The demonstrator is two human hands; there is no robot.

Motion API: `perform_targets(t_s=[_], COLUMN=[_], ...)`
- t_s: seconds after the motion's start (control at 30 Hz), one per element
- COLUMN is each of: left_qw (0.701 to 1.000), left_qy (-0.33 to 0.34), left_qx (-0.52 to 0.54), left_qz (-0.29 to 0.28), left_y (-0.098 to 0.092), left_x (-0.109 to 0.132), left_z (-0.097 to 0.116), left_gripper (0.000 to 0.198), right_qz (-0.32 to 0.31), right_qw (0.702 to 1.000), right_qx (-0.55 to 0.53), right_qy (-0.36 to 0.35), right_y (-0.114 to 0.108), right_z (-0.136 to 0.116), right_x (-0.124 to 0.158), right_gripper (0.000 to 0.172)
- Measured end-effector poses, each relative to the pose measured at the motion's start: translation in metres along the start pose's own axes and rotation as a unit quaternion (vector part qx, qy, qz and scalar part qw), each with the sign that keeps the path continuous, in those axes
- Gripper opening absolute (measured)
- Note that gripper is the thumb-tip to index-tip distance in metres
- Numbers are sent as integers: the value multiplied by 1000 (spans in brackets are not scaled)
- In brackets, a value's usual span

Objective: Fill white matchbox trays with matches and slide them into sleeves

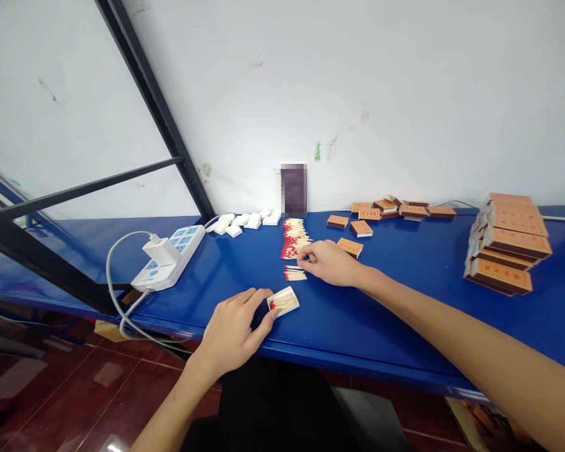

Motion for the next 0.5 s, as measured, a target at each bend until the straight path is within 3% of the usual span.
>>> perform_targets(t_s=[0.13,0.5], left_qw=[1000,1000], left_qy=[-2,-8], left_qx=[4,7], left_qz=[3,0], left_y=[0,1], left_x=[-1,0], left_z=[0,-2], left_gripper=[23,24], right_qz=[26,-44], right_qw=[1000,982], right_qx=[-1,149], right_qy=[6,-106], right_y=[-9,9], right_z=[3,-21], right_x=[4,13], right_gripper=[29,41])
Point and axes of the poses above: each hand's wrist, its own x-axis away from the middle knuckle, its own y-axis out of the palm, z = x × y, the point moved 4 cm from there along -x, towards the middle knuckle, and after that the axes turned 1 degree about -z, right-handed, at the moved point
